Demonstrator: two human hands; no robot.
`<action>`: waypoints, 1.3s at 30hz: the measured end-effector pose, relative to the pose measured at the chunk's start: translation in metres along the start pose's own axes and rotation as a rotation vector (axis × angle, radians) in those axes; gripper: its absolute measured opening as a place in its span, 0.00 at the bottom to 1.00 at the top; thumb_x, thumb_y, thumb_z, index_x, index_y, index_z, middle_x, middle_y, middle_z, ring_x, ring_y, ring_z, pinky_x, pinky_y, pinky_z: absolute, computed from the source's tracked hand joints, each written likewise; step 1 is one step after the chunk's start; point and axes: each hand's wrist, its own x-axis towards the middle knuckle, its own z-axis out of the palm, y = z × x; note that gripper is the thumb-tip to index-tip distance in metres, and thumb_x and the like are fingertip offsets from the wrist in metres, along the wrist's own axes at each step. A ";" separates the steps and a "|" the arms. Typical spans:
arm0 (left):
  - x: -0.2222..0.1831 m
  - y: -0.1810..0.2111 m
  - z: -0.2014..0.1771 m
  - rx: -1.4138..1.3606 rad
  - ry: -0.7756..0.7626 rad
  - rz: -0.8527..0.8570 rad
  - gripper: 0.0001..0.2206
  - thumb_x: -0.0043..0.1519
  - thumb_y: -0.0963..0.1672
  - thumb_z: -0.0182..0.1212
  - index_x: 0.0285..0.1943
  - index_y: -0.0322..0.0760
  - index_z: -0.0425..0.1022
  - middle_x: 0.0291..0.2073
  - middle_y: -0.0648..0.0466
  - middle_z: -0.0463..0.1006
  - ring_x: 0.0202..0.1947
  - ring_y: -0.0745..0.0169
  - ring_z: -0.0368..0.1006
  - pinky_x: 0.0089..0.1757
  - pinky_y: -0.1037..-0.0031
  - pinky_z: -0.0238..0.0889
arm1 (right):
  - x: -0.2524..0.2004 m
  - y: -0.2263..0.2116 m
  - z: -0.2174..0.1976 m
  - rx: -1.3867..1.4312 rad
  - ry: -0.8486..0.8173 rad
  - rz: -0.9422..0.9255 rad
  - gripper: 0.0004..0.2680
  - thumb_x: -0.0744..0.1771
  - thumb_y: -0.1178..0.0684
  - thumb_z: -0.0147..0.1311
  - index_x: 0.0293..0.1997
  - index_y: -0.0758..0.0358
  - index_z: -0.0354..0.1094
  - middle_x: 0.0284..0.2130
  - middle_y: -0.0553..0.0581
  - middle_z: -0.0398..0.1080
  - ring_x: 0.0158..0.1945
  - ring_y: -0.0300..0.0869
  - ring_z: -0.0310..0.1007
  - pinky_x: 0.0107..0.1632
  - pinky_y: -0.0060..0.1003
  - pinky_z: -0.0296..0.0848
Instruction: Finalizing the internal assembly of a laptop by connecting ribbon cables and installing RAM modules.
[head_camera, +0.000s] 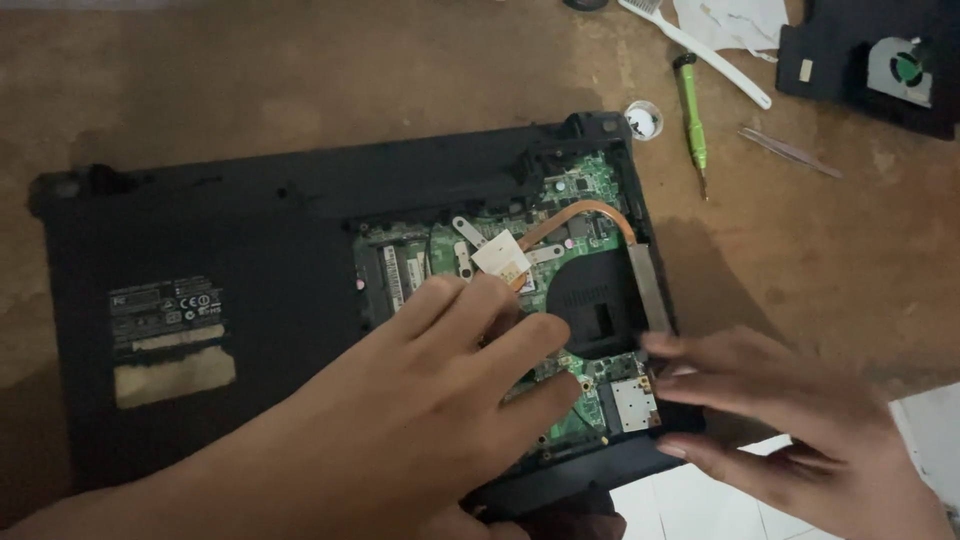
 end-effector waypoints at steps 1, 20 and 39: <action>0.000 0.000 0.000 0.023 -0.001 0.002 0.37 0.60 0.68 0.50 0.58 0.40 0.73 0.53 0.44 0.68 0.53 0.37 0.63 0.46 0.54 0.57 | -0.003 -0.005 -0.001 -0.007 0.043 0.047 0.15 0.57 0.54 0.68 0.46 0.57 0.78 0.55 0.53 0.79 0.59 0.37 0.82 0.39 0.22 0.93; 0.017 -0.001 0.010 -0.098 -0.046 0.054 0.41 0.55 0.68 0.59 0.70 0.50 0.61 0.62 0.44 0.58 0.56 0.36 0.59 0.50 0.52 0.55 | -0.028 0.019 0.002 -0.161 -0.083 -0.111 0.15 0.62 0.52 0.61 0.54 0.58 0.77 0.58 0.47 0.72 0.58 0.39 0.73 0.59 0.29 0.81; 0.024 0.009 0.028 0.200 -0.006 0.188 0.17 0.72 0.50 0.48 0.68 0.47 0.68 0.63 0.58 0.68 0.58 0.57 0.62 0.49 0.65 0.56 | 0.132 0.077 -0.031 -0.445 0.301 0.249 0.11 0.72 0.48 0.61 0.42 0.67 0.76 0.31 0.57 0.78 0.35 0.46 0.77 0.42 0.43 0.71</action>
